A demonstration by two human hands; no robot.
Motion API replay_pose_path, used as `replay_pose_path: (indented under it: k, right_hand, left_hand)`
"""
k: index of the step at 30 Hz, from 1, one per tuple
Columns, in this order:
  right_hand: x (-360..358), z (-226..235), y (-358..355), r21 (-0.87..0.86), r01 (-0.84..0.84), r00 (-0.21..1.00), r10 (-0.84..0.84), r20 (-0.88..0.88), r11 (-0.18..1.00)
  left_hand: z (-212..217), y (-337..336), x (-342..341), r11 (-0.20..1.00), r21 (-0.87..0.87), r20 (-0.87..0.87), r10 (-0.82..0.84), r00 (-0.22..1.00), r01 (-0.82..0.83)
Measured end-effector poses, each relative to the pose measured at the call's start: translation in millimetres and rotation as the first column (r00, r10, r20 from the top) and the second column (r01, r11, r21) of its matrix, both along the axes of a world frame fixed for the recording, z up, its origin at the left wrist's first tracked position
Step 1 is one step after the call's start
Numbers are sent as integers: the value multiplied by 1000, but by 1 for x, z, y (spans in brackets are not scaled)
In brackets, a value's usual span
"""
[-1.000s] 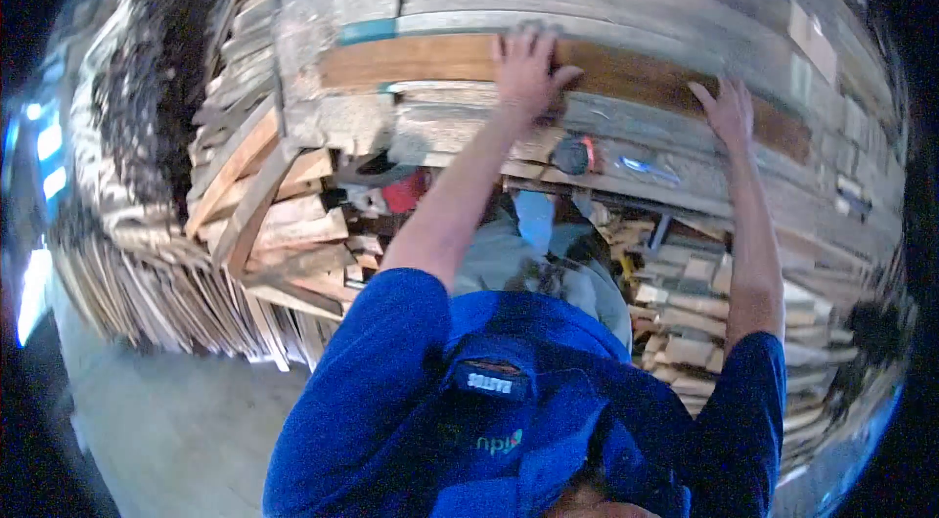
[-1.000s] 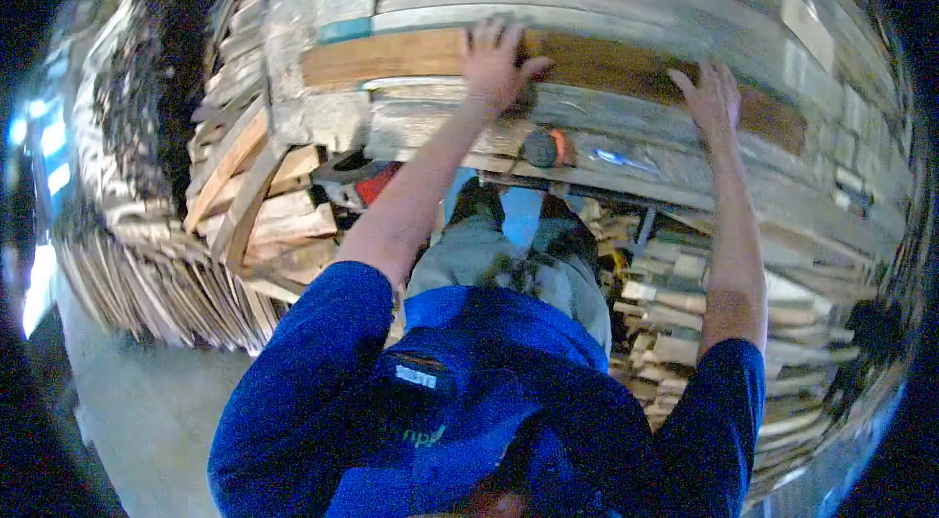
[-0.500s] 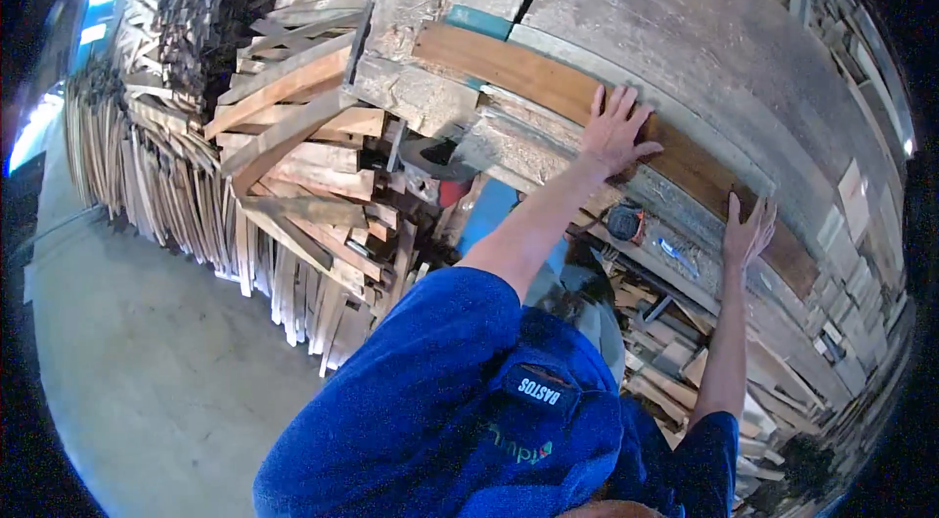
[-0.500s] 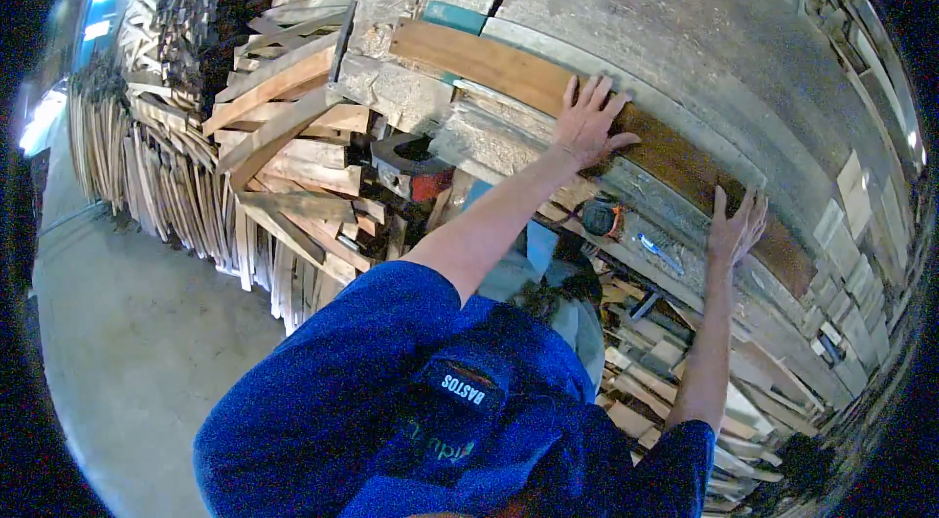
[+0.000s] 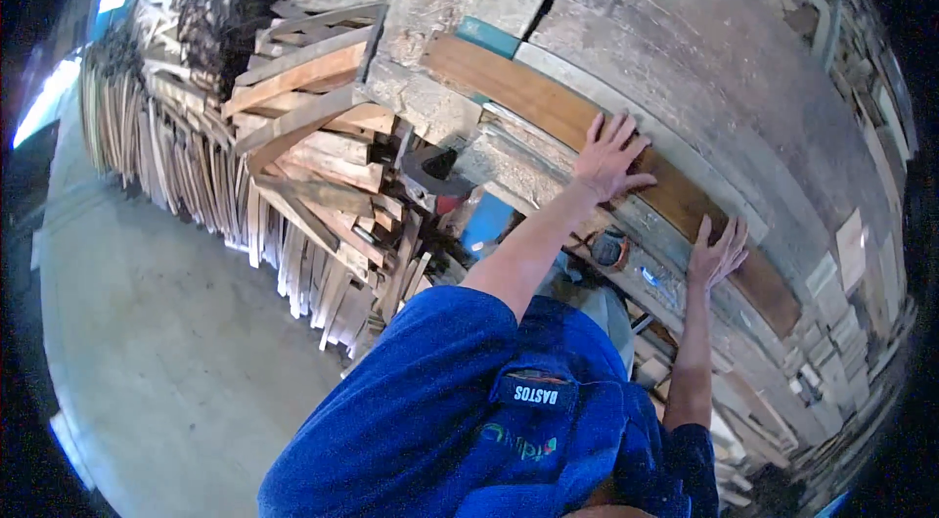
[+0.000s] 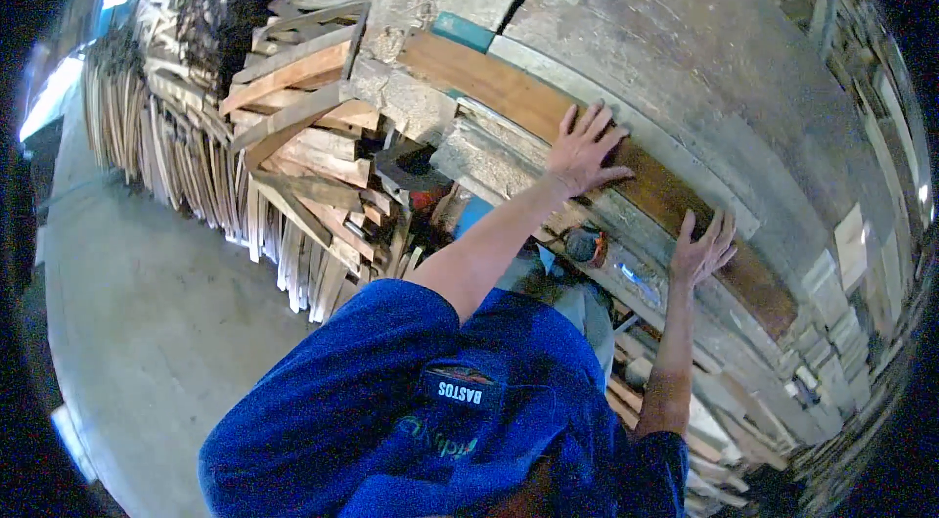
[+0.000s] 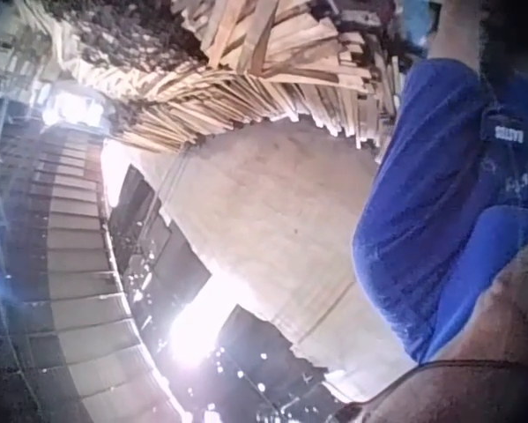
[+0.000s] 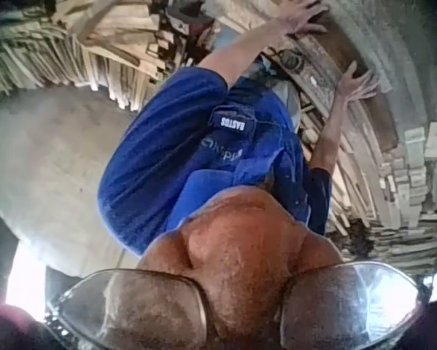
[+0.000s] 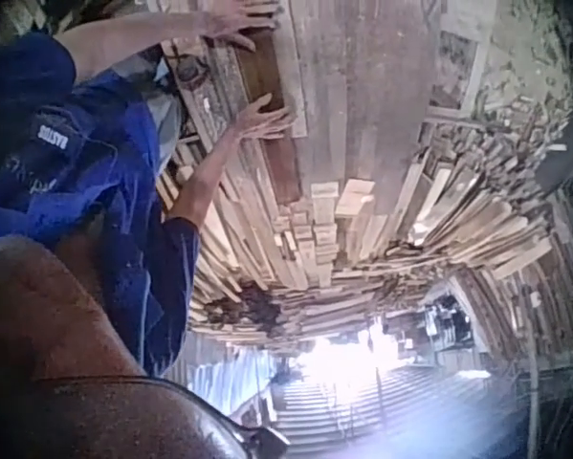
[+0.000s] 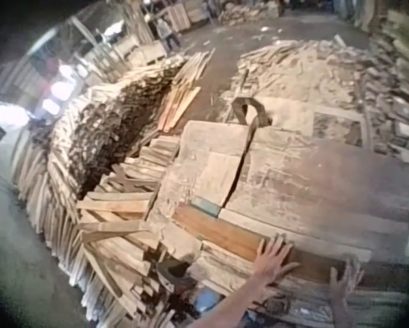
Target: Selecting a wood plank from a stack, moving it to a workbench, and using a power drill to fasten it.
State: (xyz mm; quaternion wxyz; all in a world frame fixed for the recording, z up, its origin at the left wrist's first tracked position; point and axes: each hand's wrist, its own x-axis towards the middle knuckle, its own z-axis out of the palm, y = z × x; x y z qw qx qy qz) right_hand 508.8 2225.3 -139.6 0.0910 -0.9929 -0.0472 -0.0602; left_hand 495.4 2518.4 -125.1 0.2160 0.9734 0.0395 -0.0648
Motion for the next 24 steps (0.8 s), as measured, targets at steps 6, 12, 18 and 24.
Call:
replay_pose_path:
  k: [6,12,18,24]
  right_hand:
    - [-2,-6,11,-90,-23,999,20,-32,996]
    - [-5,-14,10,-52,28,999,-30,-38,998]
    - [-12,-23,17,-51,56,998,-57,-14,997]
    - [-5,-20,13,-52,124,992,-124,12,991]
  left_hand:
    - [-13,-6,-8,999,4,88,38,995,-38]
    - [-12,-5,-13,999,-37,156,25,987,-19]
    - [-11,-1,-22,997,-76,114,24,993,-15]
    - [-14,-8,-15,999,-45,139,13,990,-6]
